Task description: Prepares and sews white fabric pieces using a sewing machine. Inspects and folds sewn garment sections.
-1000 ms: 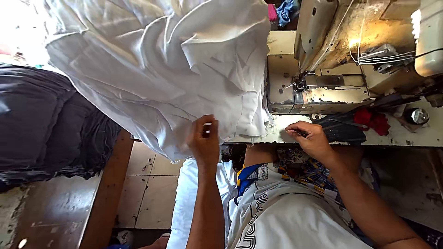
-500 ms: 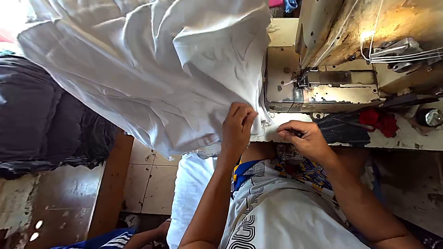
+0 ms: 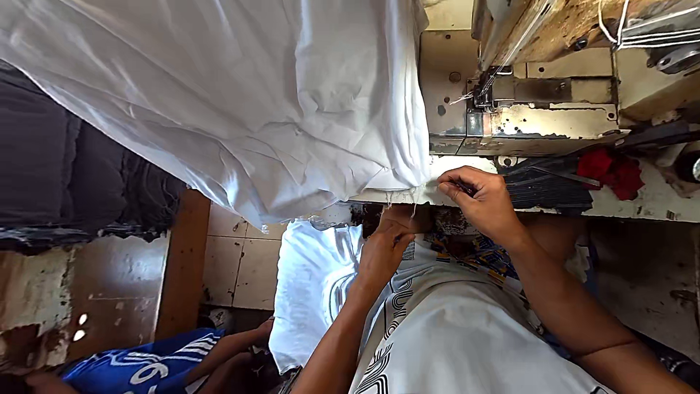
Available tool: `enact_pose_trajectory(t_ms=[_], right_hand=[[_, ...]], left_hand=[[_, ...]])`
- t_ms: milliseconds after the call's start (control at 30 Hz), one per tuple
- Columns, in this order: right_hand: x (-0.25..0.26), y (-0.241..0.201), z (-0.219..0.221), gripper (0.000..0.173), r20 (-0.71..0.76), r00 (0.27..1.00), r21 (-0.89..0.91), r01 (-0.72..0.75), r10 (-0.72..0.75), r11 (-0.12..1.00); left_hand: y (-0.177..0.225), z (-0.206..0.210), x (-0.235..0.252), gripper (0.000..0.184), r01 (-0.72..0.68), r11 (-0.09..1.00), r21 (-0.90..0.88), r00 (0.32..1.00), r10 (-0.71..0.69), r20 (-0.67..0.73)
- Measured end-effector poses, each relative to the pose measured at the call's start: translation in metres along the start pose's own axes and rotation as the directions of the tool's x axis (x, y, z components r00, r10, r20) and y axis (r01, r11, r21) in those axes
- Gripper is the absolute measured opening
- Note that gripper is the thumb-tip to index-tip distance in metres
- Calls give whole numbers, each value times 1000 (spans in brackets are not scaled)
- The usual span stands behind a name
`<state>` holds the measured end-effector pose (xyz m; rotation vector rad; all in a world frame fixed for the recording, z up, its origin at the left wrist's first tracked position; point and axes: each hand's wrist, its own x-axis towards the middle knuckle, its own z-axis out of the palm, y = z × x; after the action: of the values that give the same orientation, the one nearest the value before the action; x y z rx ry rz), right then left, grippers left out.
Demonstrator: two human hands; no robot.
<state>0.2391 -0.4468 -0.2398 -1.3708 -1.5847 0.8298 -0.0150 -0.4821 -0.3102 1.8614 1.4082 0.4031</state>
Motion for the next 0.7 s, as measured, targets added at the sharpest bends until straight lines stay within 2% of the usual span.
enact_pose_trajectory(t_ms=[33, 67, 133, 200, 267, 333, 400, 467, 567, 633, 700], right_hand=[[0, -1, 2, 10, -37, 999, -30, 7, -8, 1000], [0, -2, 3, 11, -75, 997, -71, 20, -25, 997], [3, -5, 6, 16, -135, 990, -143, 24, -43, 989], [5, -12, 9, 26, -119, 993, -179, -36, 15, 983], [9, -18, 15, 37, -54, 992, -181, -121, 113, 976], [14, -15, 28, 37, -33, 985, -104, -174, 172, 979], [21, -9, 39, 31, -35, 976, 75, -211, 214, 975], [25, -8, 45, 29, -14, 963, 225, -259, 270, 939], [31, -9, 48, 29, -7, 956, 377, -269, 294, 886], [30, -9, 44, 25, 15, 963, 401, -254, 271, 880], [26, -13, 36, 18, 40, 973, 366, -225, 227, 903]], left_hand=[[1, -2, -2, 32, 22, 999, -25, 998, -23, -57], [3, -4, -4, 30, 7, 999, -52, 984, -16, -177], [12, -8, -4, 24, -57, 996, -61, 902, 25, -432], [23, -16, 1, 28, -70, 993, -93, 856, 12, -516], [32, -27, 14, 35, -33, 979, -201, 880, -67, -470], [43, -34, 27, 31, -2, 917, -400, 931, -144, -334], [54, -38, 35, 26, 21, 773, -634, 980, -140, -138], [64, -37, 41, 25, 83, 581, -809, 994, -109, 24], [66, -29, 54, 28, 134, 387, -912, 991, -79, 112], [63, -24, 61, 29, 130, 355, -926, 991, -40, 124], [64, -25, 64, 30, 154, 375, -914, 987, -17, 159]])
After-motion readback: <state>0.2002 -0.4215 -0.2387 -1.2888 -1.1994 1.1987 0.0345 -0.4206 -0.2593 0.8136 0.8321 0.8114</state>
